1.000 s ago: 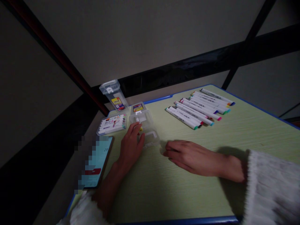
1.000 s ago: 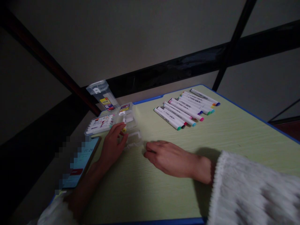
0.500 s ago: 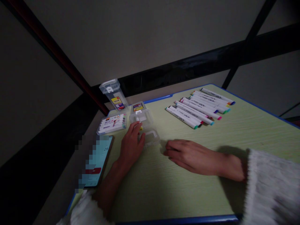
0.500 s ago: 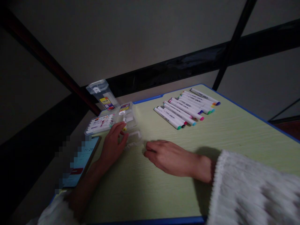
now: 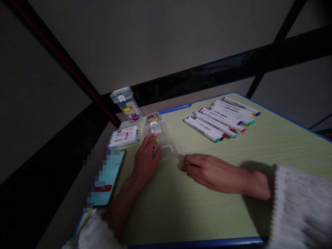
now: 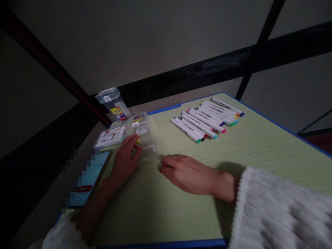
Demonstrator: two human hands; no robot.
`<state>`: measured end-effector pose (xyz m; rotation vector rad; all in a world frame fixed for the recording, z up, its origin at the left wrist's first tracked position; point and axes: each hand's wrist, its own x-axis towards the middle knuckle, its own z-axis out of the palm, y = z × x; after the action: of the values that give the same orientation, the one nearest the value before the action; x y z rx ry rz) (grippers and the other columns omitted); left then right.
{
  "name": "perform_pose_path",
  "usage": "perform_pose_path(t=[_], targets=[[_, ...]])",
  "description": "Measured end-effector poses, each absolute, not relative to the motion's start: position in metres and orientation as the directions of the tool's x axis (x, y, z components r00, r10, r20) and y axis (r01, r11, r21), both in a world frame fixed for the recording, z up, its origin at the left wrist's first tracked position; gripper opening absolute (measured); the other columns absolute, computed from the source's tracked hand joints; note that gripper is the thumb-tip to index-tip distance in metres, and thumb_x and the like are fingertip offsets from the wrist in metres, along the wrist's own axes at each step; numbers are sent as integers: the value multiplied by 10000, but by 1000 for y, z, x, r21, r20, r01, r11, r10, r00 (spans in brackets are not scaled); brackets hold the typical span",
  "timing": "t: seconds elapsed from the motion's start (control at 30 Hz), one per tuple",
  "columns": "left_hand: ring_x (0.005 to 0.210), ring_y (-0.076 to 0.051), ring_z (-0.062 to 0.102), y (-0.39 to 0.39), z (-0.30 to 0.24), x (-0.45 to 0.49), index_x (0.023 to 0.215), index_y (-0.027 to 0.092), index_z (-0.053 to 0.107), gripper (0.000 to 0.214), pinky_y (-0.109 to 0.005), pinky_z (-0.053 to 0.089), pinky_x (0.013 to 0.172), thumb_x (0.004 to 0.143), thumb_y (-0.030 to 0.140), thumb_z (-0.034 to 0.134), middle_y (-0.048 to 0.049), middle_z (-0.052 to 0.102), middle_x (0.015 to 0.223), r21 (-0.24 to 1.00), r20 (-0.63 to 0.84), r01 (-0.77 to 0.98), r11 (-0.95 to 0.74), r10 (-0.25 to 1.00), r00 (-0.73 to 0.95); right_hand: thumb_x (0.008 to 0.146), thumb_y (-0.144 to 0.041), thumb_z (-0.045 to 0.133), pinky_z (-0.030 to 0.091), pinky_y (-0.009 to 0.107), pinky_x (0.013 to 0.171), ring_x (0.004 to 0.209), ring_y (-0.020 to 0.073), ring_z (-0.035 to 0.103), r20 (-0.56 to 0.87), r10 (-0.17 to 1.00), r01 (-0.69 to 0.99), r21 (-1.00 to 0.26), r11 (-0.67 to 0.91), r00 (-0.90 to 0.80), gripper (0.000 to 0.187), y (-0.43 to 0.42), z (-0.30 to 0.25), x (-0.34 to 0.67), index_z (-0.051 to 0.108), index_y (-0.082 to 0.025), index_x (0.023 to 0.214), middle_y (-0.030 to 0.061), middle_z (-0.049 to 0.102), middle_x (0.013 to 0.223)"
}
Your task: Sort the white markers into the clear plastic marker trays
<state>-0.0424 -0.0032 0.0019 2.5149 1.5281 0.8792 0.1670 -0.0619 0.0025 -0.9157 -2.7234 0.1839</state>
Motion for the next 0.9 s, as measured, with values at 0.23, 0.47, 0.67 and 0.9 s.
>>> perform_pose_path(t=[0.23,0.47,0.67,0.9], targets=[[968,-181,531,-1,0,-43,1146,145,471,363,-346,443,860,784,163,458,-98,471,1212,339,431,795,-502,834,343,894,-165,340,430,296,691,754,163,513,199,612,575,-217,789,-765,219,-63,4,167,554,-142,934,62,518,824],[960,-175,532,-2,1,-43,1137,154,475,351,-336,447,849,787,162,455,-90,478,1198,345,438,787,-511,829,347,889,-156,349,434,308,720,782,171,512,166,619,582,-225,782,-768,201,-63,4,167,542,-140,944,62,512,849],[946,-172,536,-2,1,-43,1143,159,473,358,-341,448,845,786,161,453,-94,474,1199,344,446,784,-517,824,348,890,-156,341,437,306,709,773,169,512,186,614,576,-222,787,-768,218,-63,4,167,543,-136,969,65,513,841],[951,-174,534,-3,1,-42,1146,162,470,362,-339,449,844,784,157,454,-91,475,1197,346,447,782,-519,824,350,892,-155,343,435,303,710,771,165,515,196,608,569,-224,792,-770,217,-63,4,167,549,-135,957,67,518,837]])
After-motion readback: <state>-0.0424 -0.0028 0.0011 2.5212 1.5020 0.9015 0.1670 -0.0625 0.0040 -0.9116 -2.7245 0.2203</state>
